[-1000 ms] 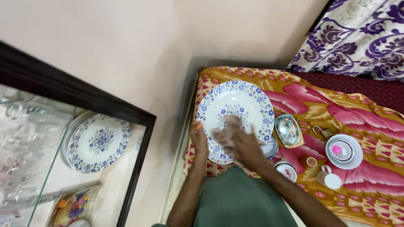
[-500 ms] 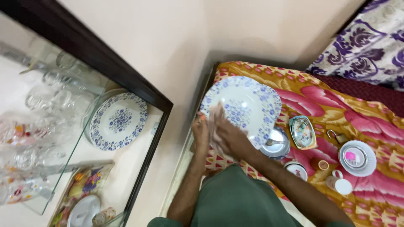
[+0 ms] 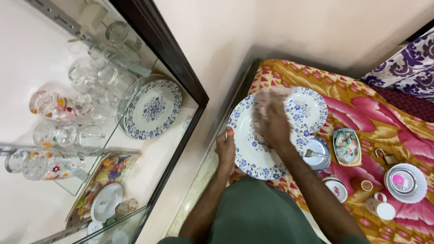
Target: The person wipes ceramic plates one at a time with a cloth on a covered bed surface, then stacks each wiped plate into a glass-front crockery cabinet beside the bed. The person repeats this wipe-and-stack cycle across the clip, building a stack of plates inside the cabinet.
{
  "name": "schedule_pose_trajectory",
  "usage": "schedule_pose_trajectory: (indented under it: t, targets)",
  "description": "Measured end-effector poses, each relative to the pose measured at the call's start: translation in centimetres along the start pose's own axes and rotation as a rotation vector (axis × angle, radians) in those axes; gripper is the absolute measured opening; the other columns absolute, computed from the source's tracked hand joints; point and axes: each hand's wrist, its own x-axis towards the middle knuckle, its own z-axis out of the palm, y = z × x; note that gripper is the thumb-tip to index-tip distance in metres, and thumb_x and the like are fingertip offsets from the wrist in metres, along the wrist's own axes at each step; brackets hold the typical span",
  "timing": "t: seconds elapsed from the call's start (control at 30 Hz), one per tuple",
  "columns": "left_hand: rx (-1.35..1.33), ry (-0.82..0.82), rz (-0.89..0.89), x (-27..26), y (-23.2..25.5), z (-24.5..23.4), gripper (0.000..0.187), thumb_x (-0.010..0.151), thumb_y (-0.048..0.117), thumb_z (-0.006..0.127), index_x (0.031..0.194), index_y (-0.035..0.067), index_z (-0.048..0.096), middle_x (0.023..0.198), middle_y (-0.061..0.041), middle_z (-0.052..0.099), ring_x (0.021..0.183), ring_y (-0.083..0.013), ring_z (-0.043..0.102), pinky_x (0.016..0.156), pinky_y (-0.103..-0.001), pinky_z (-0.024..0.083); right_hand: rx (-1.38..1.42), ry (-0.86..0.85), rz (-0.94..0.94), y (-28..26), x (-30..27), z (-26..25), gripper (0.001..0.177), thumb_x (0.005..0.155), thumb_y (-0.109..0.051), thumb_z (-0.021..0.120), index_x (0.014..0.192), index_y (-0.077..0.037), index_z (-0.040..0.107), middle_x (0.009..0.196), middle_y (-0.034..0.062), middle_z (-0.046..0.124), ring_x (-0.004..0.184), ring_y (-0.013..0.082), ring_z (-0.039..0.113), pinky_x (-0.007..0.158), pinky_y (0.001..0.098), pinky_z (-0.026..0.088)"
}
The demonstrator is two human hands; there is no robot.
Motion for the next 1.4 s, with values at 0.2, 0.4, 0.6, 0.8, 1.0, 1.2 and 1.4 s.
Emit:
schedule_pose_trajectory:
  t: [0.2,0.4,0.6,0.8,1.0,1.2,1.4]
  targets:
    - [-0.334,0.032,-0.067,3.0,-1.6,-2.5,0.073,0.104,0.065,0.053,0.064,0.005,0.041,0.057,0.005,0.036,0.050,-0.0104,0.038,0.046,-0.035,0.028,0.153,-0.380,-0.362,-5.1,-4.9,3.2,0.056,0.099,-0.028,0.065,0.146,-0.002,0.049,0.162,0.0195,0.036,0.147,0.0393,0.039,0.119,0.0514,0.033]
    - [-0.488,0.136,-0.125,2.7,-0.9,-7.6,0.067,0.097,0.064,0.052,0.085,0.001,0.072,0.067,0.003,0.057,0.060,-0.0072,0.050,0.054,-0.030,0.040,0.071,-0.590,-0.011,0.0,-9.4,3.3,0.044,0.099,-0.032,0.057,0.138,-0.012,0.061,0.157,0.0093,0.050,0.141,0.0288,0.050,0.121,0.0498,0.040]
    - [-0.412,0.092,-0.023,1.5,-2.4,-7.4,0.070,0.098,0.064,0.052,0.084,-0.002,0.070,0.073,0.000,0.064,0.068,-0.0085,0.058,0.061,-0.029,0.048,-0.314,-0.020,-0.133,3.5,-3.8,3.7,0.052,0.100,-0.026,0.056,0.146,-0.002,0.056,0.159,0.0263,0.039,0.151,0.0440,0.033,0.125,0.0617,0.020]
    - [-0.266,0.030,0.026,1.9,-3.7,-4.4,0.077,0.110,0.066,0.050,0.069,0.002,0.041,0.064,0.003,0.039,0.062,-0.0081,0.038,0.054,-0.031,0.031,-0.077,-0.231,-0.100,-3.2,-0.4,6.6,0.061,0.098,-0.032,0.059,0.146,0.003,0.046,0.166,0.0233,0.029,0.152,0.0432,0.028,0.122,0.0547,0.026]
    - [-0.365,0.106,-0.161,3.7,-2.7,-6.1,0.066,0.095,0.066,0.049,0.070,0.007,0.066,0.057,0.006,0.043,0.048,-0.0088,0.039,0.045,-0.033,0.029,0.013,-0.452,-0.643,-6.3,-5.5,7.0,0.055,0.100,-0.033,0.060,0.144,-0.002,0.054,0.163,0.0214,0.035,0.154,0.0388,0.032,0.125,0.0538,0.027]
    - [-0.452,0.211,-0.051,2.3,-3.9,-10.2,0.069,0.103,0.063,0.055,0.088,-0.004,0.062,0.075,0.001,0.060,0.069,-0.0086,0.053,0.063,-0.029,0.042,0.503,-0.691,-0.156,0.2,-8.7,4.6,0.054,0.099,-0.040,0.054,0.146,-0.013,0.057,0.155,0.0168,0.053,0.140,0.0325,0.052,0.116,0.0518,0.043]
    - [-0.367,0.299,-0.111,-0.6,-3.0,-14.3,0.051,0.098,0.044,0.066,0.095,-0.006,0.076,0.076,0.000,0.070,0.068,-0.0073,0.057,0.063,-0.028,0.047,0.093,-0.400,0.207,7.6,-7.5,3.7,0.037,0.099,-0.020,0.062,0.135,-0.014,0.061,0.122,0.0164,0.072,0.097,0.0356,0.075,0.085,0.0448,0.062]
